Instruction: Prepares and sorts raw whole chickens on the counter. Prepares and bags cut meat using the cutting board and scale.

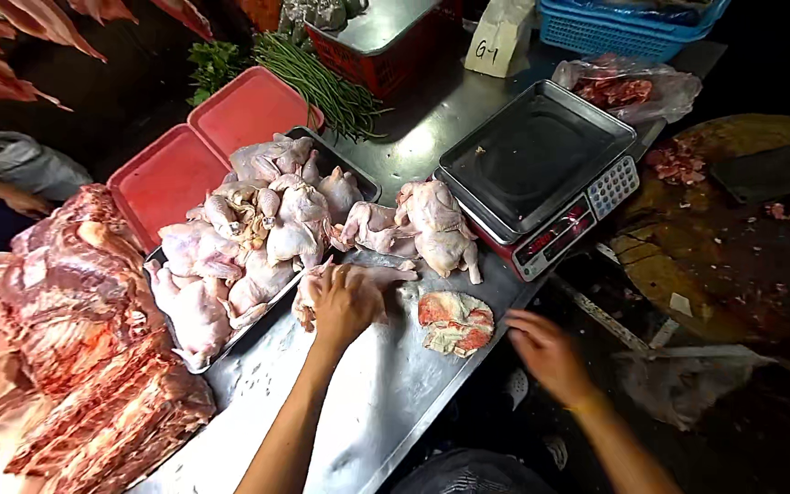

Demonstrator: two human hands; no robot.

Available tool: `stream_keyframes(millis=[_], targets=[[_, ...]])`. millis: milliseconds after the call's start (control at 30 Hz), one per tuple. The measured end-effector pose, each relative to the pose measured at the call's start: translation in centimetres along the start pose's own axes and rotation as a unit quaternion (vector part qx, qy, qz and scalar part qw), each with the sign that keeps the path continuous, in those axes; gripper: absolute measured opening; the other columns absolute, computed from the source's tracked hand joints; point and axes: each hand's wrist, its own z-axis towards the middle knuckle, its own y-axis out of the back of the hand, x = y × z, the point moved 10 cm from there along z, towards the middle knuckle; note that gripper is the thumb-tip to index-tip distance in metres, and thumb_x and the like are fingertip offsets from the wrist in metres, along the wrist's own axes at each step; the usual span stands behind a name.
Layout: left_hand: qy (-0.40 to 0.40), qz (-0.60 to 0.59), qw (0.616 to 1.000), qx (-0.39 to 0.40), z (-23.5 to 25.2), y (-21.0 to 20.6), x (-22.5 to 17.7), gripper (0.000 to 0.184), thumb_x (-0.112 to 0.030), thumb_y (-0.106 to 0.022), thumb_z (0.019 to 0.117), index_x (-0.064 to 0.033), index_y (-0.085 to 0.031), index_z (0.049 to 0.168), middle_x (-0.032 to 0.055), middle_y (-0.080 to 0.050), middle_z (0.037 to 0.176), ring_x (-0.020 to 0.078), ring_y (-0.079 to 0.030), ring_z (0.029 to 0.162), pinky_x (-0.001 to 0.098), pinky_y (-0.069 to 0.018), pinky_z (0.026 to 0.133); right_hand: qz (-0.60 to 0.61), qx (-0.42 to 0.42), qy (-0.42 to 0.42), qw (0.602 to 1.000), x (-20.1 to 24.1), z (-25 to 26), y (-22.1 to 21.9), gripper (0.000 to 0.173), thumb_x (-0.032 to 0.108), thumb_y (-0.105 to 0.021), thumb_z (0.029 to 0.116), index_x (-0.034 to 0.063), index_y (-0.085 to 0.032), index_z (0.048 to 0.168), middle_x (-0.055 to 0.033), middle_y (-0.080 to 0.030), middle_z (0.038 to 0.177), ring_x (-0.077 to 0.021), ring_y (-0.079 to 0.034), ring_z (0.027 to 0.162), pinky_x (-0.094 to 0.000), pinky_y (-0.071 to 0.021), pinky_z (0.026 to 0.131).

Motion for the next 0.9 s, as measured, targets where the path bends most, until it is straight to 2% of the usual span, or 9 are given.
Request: stream_keyframes(millis=[33,100,233,367,467,533,600,767,900], targets=[[0.041,0.004,0.999,0.035,0.5,-1.4,-1.4,0.065,-0.052,-0.062,0.0935,-0.0125,-0.058,0.145,0.0213,-0.050,0.152,0.0483,-0.036,0.146,0.0786,-0.0134,0.115,0.005,0.027,0.033,0.999,1.6,1.6,-4.3,0.032,0.022,-0.061,0.0985,0.0091,-0.074,0.125,-0.0139,-0.062,0.142,-0.0314,-0.056,0.136,-0.0526,-0.0428,0.116],[0.072,0.033,0.996,0.032,0.3,-4.5,-3.4,0.065,-0.031,-0.067,0.0911,-0.0088,-0.051,0.150,0.0281,-0.051,0.147,0.0535,-0.042,0.139,0.0807,-0.0212,0.109,-0.066,0.133,0.053,0.988,3.0,2.6,-11.7,0.045,0.033,-0.061,0.0994,0.0208,-0.062,0.143,-0.0122,-0.047,0.158,-0.0384,-0.035,0.150,-0.0647,-0.0230,0.121],[0.022,0.103,0.991,-0.085,-4.8,-3.9,-3.0,0.044,-0.016,-0.070,0.0868,-0.0072,-0.067,0.129,0.0236,-0.068,0.119,0.0472,-0.062,0.114,0.0678,-0.0468,0.093,-0.128,0.158,0.161,0.966,3.7,-0.6,-13.2,0.037,0.025,-0.061,0.0996,0.0266,-0.067,0.136,-0.0066,-0.056,0.151,-0.0379,-0.046,0.143,-0.0664,-0.0332,0.116],[-0.069,0.107,0.984,-0.128,-12.5,-3.8,0.8,0.045,-0.008,-0.074,0.0806,-0.0160,-0.072,0.125,0.0179,-0.070,0.112,0.0429,-0.065,0.106,0.0655,-0.0478,0.093,-0.135,0.084,0.079,0.984,5.0,6.0,-16.1,0.050,0.030,-0.064,0.0973,0.0151,-0.060,0.145,-0.0145,-0.046,0.158,-0.0448,-0.032,0.150,-0.0720,-0.0184,0.120],[-0.095,0.088,0.991,0.016,-15.2,-4.1,1.9,0.055,-0.001,-0.077,0.0726,-0.0203,-0.073,0.124,0.0167,-0.069,0.119,0.0430,-0.063,0.114,0.0661,-0.0479,0.094,-0.117,0.137,0.109,0.978,8.9,5.4,-21.4,0.051,0.038,-0.048,0.1050,0.0172,-0.051,0.152,-0.0117,-0.037,0.165,-0.0419,-0.026,0.154,-0.0720,-0.0172,0.120],[-0.055,0.036,0.974,0.217,-14.4,-3.6,1.2,0.045,-0.010,-0.076,0.0838,-0.0141,-0.072,0.128,0.0210,-0.065,0.131,0.0452,-0.056,0.126,0.0665,-0.0432,0.103,-0.100,0.170,0.148,0.969,9.4,1.5,-21.0,0.055,0.048,-0.056,0.1010,0.0246,-0.054,0.151,-0.0069,-0.041,0.163,-0.0371,-0.031,0.153,-0.0707,-0.0195,0.120],[-0.089,-0.028,0.964,0.249,-11.0,-1.1,-2.4,0.037,-0.022,-0.068,0.0933,-0.0091,-0.071,0.128,0.0183,-0.067,0.130,0.0391,-0.059,0.126,0.0603,-0.0433,0.108,-0.106,0.101,0.157,0.977,6.8,-1.4,-16.9,0.042,0.039,-0.070,0.0941,0.0313,-0.068,0.135,-0.0032,-0.056,0.151,-0.0360,-0.043,0.146,-0.0744,-0.0260,0.116],[-0.178,-0.124,0.976,-0.017,6.6,5.6,-13.8,0.048,-0.037,-0.065,0.0970,-0.0067,-0.065,0.134,0.0198,-0.065,0.132,0.0378,-0.060,0.126,0.0572,-0.0467,0.106,-0.199,-0.106,-0.016,0.974,1.0,1.2,-8.9,0.033,0.017,-0.064,0.0930,0.0098,-0.075,0.123,-0.0206,-0.060,0.144,-0.0528,-0.045,0.140,-0.0773,-0.0273,0.112],[-0.092,-0.088,0.991,0.033,17.4,2.4,-15.7,0.074,-0.052,-0.074,0.0854,-0.0162,-0.054,0.148,0.0217,-0.047,0.153,0.0477,-0.042,0.139,0.0723,-0.0386,0.101,-0.197,-0.116,-0.046,0.972,1.7,0.9,-9.0,0.031,0.012,-0.064,0.0899,0.0104,-0.078,0.117,-0.0188,-0.064,0.138,-0.0486,-0.055,0.131,-0.0709,-0.0400,0.106]])
